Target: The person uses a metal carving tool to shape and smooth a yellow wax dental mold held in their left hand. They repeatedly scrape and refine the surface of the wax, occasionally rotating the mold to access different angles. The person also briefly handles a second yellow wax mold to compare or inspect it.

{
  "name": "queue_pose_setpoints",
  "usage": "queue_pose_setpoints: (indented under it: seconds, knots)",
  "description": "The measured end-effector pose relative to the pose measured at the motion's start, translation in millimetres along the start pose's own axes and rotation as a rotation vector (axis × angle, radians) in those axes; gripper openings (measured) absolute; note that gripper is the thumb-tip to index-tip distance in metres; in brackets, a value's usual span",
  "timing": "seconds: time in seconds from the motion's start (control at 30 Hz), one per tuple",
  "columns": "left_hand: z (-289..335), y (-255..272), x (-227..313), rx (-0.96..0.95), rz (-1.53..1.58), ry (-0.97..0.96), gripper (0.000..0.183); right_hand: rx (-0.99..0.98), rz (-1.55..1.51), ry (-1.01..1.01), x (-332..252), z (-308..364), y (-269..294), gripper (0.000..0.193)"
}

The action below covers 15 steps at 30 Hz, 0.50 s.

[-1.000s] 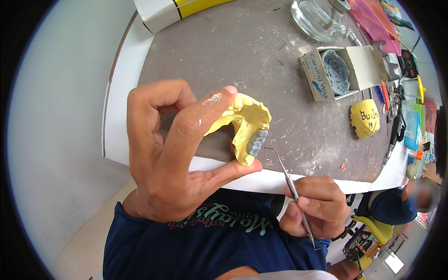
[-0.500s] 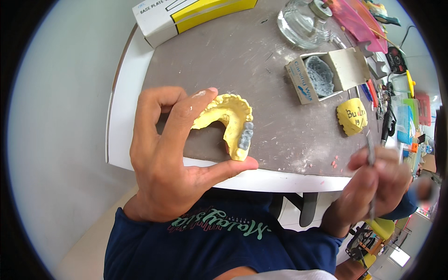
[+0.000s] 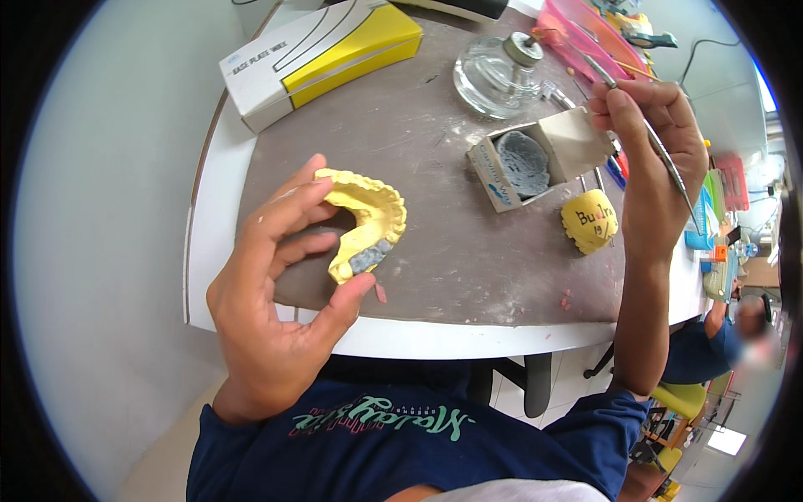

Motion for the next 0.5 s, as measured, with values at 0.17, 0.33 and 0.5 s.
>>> queue_pose_setpoints:
  seconds: [0.17,0.33,0.5]
  knots:
    - [-9,5,5,-0.042,0.064,0.038,0.059,0.038,-0.016,-0.032,3,-7,4,0.013]
    - [-3,2,-4,-0.064,0.057,0.018,0.059,0.048,0.014,-0.048,14,2,3,0.016]
    - [-4,4,-3,-0.059,0.041,0.005,0.055,0.054,0.001,-0.054,16,1,1,0.016]
Point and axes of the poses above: each hand's wrist, its own z-axis away from the middle knuckle, its own y-axis out of the back of the hand, x = y × z, the point moved 8 cm from there along -z, towards the middle knuckle, and after that the axes turned 2 degrees about y, right-handed, at the moved point
